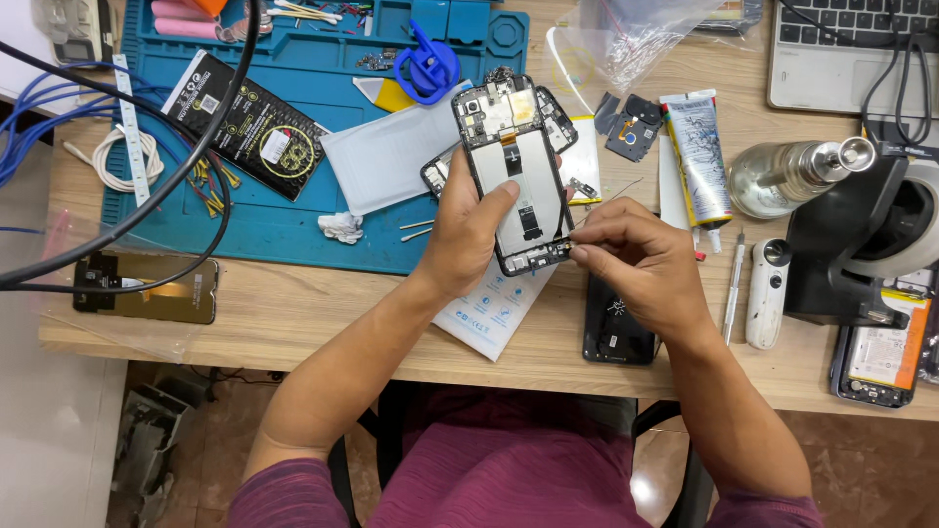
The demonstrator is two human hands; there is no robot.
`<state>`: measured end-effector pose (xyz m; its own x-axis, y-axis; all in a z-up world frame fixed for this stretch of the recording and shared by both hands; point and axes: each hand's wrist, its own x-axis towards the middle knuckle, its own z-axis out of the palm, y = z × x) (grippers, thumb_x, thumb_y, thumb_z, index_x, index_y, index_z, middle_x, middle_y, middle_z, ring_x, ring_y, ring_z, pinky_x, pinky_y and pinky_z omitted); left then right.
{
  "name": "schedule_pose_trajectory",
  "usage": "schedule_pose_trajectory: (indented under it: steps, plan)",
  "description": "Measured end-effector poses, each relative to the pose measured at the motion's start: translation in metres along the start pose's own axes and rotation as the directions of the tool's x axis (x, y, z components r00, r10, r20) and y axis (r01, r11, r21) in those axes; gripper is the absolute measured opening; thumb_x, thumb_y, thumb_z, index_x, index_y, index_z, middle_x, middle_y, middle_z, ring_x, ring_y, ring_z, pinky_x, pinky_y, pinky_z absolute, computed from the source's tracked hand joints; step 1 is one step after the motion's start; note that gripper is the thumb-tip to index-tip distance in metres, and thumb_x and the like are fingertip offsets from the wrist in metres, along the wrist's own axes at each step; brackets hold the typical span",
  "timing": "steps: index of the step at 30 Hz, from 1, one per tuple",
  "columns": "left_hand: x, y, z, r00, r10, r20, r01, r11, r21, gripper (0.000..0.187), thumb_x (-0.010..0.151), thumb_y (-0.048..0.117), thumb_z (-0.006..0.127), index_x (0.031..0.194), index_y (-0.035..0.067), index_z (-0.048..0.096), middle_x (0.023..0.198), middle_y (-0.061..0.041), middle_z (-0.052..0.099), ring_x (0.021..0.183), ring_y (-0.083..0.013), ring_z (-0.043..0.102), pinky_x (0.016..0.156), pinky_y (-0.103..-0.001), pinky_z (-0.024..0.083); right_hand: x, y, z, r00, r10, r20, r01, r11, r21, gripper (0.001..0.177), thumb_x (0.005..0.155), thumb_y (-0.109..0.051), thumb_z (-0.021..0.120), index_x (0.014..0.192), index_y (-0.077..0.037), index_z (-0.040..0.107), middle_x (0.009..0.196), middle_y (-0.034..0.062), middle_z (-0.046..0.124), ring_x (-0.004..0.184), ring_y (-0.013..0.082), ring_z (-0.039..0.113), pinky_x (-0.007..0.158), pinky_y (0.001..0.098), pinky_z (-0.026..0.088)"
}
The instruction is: The person repairs a disassembled smartphone on a cluttered workbench. They handle the phone's internal components, apply adhesive from a tube to the frame, and reattach small parts using their fingers.
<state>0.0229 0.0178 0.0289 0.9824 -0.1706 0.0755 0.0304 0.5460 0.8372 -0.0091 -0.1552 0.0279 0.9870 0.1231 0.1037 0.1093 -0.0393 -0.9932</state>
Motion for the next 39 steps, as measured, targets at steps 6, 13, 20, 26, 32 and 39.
schedule_pose_trajectory:
  steps: [6, 13, 20, 26, 32, 39]
  plan:
    - [-0.002, 0.002, -0.001, 1.000, 0.008, 0.018, -0.009, 0.999, 0.047, 0.033, 0.089, 0.006, 0.043, 0.121, 0.006, 0.034, 0.116, -0.019, 0.058, 0.103, -0.0194, 0.058, 0.083, -0.038, 0.054, 0.000, 0.006, 0.002, 0.998, 0.057, -0.027, -0.055, 0.996, 0.074, 0.016, 0.073, 0.006, 0.071, 0.088, 0.005, 0.066, 0.079, 0.0120, 0.054, 0.070, 0.0091, 0.053, 0.061, 0.0210, 0.048]
    - [0.008, -0.008, -0.025, 0.999, 0.043, 0.012, -0.044, 0.992, 0.117, 0.031, 0.089, 0.003, 0.043, 0.118, 0.005, 0.035, 0.117, -0.019, 0.056, 0.102, -0.0210, 0.059, 0.084, -0.040, 0.054, 0.006, 0.001, -0.010, 0.995, -0.020, -0.097, 0.014, 0.998, -0.061, 0.014, 0.076, 0.006, 0.070, 0.089, 0.004, 0.066, 0.080, 0.0130, 0.057, 0.071, 0.0116, 0.056, 0.061, 0.0225, 0.047]
    - [0.010, 0.023, -0.014, 0.990, 0.053, -0.127, -0.060, 0.997, -0.048, 0.034, 0.085, 0.002, 0.043, 0.118, 0.005, 0.036, 0.107, -0.018, 0.060, 0.095, -0.0232, 0.063, 0.079, -0.042, 0.056, 0.007, 0.006, 0.000, 0.990, -0.137, 0.024, 0.129, 0.837, -0.532, 0.014, 0.074, -0.001, 0.072, 0.084, -0.011, 0.070, 0.077, 0.0012, 0.067, 0.071, 0.0155, 0.062, 0.069, 0.0249, 0.044]
    - [0.011, 0.017, -0.023, 0.990, 0.059, -0.127, -0.061, 0.998, -0.012, 0.035, 0.085, 0.003, 0.044, 0.119, 0.005, 0.037, 0.107, -0.016, 0.059, 0.095, -0.0204, 0.062, 0.080, -0.042, 0.057, 0.006, 0.006, 0.013, 0.961, -0.174, 0.213, 0.275, 0.631, -0.725, 0.012, 0.073, -0.007, 0.072, 0.080, -0.015, 0.068, 0.077, -0.0018, 0.062, 0.077, 0.0187, 0.055, 0.075, 0.0301, 0.037]
    - [0.004, 0.026, 0.000, 0.993, -0.021, -0.119, 0.015, 0.999, -0.052, 0.036, 0.083, 0.003, 0.045, 0.118, 0.007, 0.039, 0.106, -0.014, 0.060, 0.095, -0.0205, 0.062, 0.078, -0.042, 0.057, 0.010, 0.005, -0.015, 0.958, -0.253, 0.132, 0.261, 0.589, -0.765, 0.003, 0.081, -0.015, 0.071, 0.083, -0.013, 0.069, 0.078, 0.0025, 0.060, 0.075, 0.0233, 0.054, 0.070, 0.0321, 0.041]
    - [0.010, -0.013, -0.024, 0.995, -0.060, -0.079, 0.059, 0.998, -0.019, 0.035, 0.083, 0.003, 0.050, 0.117, 0.007, 0.042, 0.103, -0.012, 0.061, 0.094, -0.0201, 0.062, 0.078, -0.042, 0.057, 0.010, -0.009, -0.056, 0.962, -0.267, -0.052, -0.125, -0.266, -0.956, 0.047, 0.070, -0.038, 0.080, 0.105, -0.011, 0.065, 0.075, 0.0073, 0.058, 0.062, 0.0280, 0.061, 0.050, 0.0396, 0.049]
